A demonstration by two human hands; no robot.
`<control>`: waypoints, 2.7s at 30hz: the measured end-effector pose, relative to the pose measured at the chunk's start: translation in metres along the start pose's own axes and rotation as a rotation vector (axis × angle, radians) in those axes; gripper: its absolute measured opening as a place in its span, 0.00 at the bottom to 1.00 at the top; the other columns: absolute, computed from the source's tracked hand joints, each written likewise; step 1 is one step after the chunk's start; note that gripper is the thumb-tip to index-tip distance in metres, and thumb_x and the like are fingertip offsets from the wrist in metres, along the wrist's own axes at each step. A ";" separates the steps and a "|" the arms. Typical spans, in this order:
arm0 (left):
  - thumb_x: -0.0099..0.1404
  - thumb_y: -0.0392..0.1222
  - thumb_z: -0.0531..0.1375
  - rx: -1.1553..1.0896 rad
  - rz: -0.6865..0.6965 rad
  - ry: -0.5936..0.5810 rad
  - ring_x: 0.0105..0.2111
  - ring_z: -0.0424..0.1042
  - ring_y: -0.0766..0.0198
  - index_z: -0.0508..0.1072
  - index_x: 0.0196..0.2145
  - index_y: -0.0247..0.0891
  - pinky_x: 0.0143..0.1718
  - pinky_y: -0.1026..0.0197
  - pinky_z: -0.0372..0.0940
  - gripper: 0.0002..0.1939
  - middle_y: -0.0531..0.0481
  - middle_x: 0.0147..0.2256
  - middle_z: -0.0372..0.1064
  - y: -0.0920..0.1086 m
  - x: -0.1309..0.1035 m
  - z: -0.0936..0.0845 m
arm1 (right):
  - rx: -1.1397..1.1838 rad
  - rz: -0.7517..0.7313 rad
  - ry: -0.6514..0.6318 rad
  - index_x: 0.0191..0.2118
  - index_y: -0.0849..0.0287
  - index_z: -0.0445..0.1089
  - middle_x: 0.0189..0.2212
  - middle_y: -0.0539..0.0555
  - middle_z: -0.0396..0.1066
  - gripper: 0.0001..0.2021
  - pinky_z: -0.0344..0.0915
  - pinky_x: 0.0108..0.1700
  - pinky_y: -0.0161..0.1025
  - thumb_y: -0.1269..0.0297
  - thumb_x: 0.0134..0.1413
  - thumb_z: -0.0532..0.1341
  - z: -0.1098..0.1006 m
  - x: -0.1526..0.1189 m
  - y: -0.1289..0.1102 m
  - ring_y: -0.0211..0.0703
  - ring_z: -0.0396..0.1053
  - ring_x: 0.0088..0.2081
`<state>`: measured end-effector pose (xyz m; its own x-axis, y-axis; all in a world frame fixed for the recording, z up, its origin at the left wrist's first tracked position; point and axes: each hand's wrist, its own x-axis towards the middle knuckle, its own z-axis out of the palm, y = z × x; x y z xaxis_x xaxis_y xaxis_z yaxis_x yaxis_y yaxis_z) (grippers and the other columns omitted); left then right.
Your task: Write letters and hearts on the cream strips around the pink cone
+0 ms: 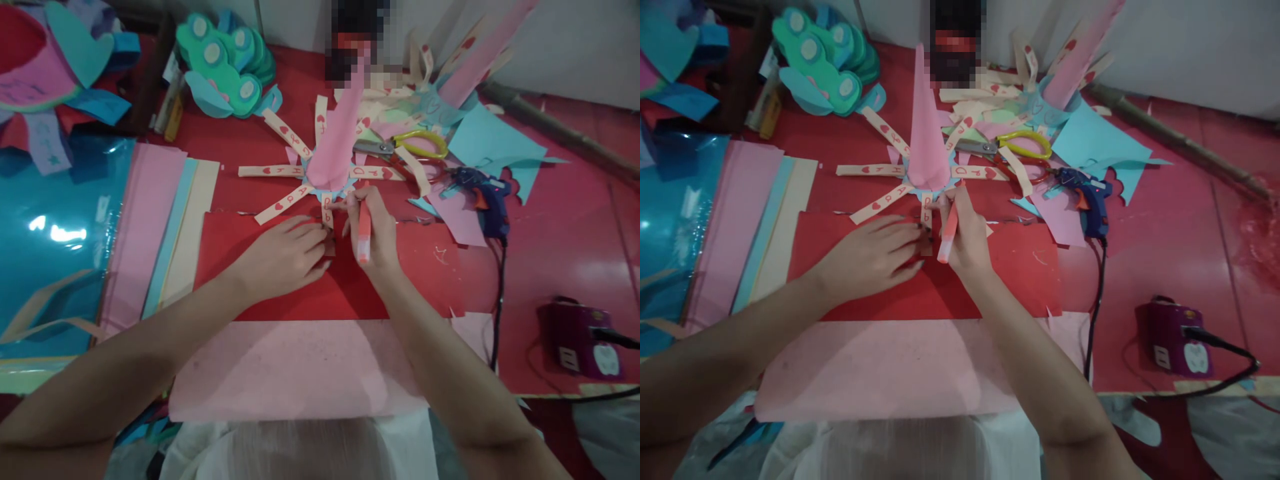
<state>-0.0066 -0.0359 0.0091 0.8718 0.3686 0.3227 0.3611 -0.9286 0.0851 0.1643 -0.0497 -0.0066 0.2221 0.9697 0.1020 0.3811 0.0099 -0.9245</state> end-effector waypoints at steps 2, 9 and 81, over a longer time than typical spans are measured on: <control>0.71 0.37 0.51 0.093 -0.003 0.028 0.40 0.76 0.56 0.76 0.39 0.29 0.48 0.52 0.70 0.15 0.42 0.37 0.76 0.010 -0.001 -0.001 | -0.014 0.006 -0.003 0.33 0.54 0.60 0.30 0.50 0.74 0.11 0.67 0.32 0.34 0.53 0.62 0.52 0.000 0.000 0.000 0.38 0.76 0.31; 0.71 0.36 0.52 0.258 -0.123 0.085 0.41 0.77 0.56 0.76 0.41 0.26 0.46 0.57 0.71 0.14 0.39 0.40 0.78 0.045 -0.002 0.009 | -0.057 -0.028 -0.002 0.33 0.53 0.59 0.30 0.50 0.77 0.10 0.65 0.31 0.35 0.54 0.62 0.52 -0.001 0.001 0.004 0.40 0.76 0.32; 0.67 0.37 0.55 -0.281 -0.635 -0.002 0.60 0.62 0.53 0.70 0.52 0.37 0.65 0.41 0.51 0.16 0.42 0.58 0.64 0.010 0.000 0.014 | 0.289 0.039 0.069 0.36 0.51 0.68 0.16 0.44 0.55 0.16 0.63 0.23 0.37 0.46 0.61 0.52 -0.003 0.006 0.004 0.35 0.56 0.18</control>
<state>0.0020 -0.0441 -0.0035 0.5207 0.8441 0.1276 0.7024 -0.5085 0.4981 0.1700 -0.0447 -0.0089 0.2963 0.9518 0.0797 0.1016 0.0516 -0.9935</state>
